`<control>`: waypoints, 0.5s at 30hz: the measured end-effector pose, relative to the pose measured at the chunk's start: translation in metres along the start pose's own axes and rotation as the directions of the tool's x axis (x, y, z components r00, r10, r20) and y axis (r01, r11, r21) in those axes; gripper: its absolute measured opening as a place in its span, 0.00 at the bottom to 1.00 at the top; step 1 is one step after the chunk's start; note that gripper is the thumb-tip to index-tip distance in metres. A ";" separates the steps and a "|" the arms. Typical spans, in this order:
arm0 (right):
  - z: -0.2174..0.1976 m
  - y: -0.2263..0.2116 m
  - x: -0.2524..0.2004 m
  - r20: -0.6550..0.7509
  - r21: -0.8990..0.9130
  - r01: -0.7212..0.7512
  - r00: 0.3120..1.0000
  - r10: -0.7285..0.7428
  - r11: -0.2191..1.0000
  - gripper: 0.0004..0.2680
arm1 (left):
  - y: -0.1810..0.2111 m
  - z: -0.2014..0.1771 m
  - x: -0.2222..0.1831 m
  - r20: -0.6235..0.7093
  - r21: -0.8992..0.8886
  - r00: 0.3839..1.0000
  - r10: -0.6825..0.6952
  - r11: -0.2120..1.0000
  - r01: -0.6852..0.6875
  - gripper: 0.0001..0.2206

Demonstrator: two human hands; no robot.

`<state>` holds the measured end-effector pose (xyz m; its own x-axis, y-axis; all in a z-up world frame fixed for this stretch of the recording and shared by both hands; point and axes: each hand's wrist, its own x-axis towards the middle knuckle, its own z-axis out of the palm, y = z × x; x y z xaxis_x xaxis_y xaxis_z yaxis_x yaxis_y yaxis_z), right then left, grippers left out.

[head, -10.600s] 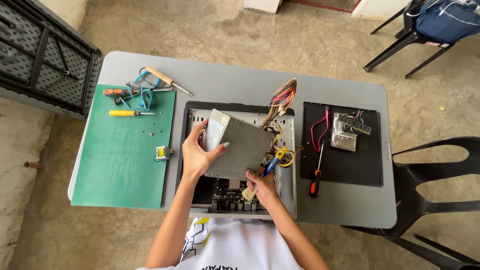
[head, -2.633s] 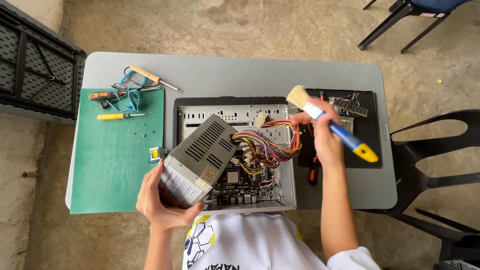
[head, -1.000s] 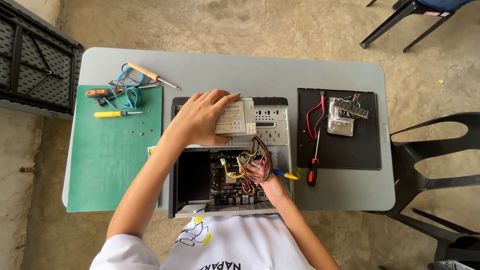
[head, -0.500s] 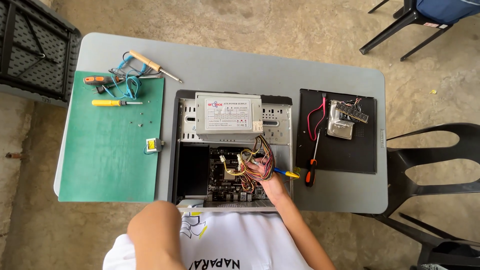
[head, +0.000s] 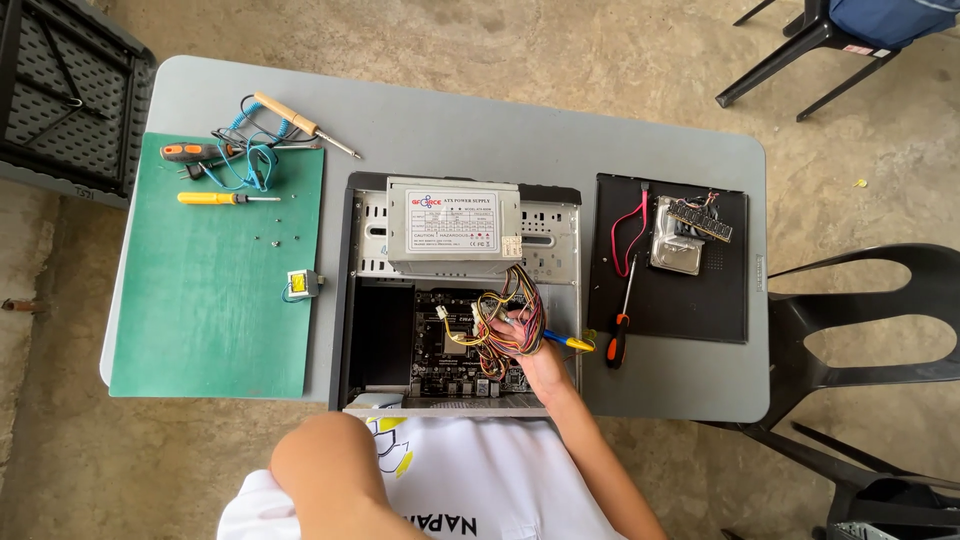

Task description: Cleaning a computer power supply unit and the interior of a computer case using a brush.

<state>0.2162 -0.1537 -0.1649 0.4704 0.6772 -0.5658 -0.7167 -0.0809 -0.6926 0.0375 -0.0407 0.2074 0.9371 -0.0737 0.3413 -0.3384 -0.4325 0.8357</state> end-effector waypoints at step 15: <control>-0.004 -0.002 0.000 0.023 0.038 -0.075 0.997 0.074 0.996 0.09 | -0.256 0.091 -0.055 0.001 0.080 0.538 -0.843 0.536 0.840 0.48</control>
<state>0.2195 -0.1567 -0.1654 0.4042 0.6857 -0.6054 -0.7693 -0.1032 -0.6305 0.0803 -0.0072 -0.0647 0.7893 0.3242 -0.5214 0.6129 -0.3653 0.7006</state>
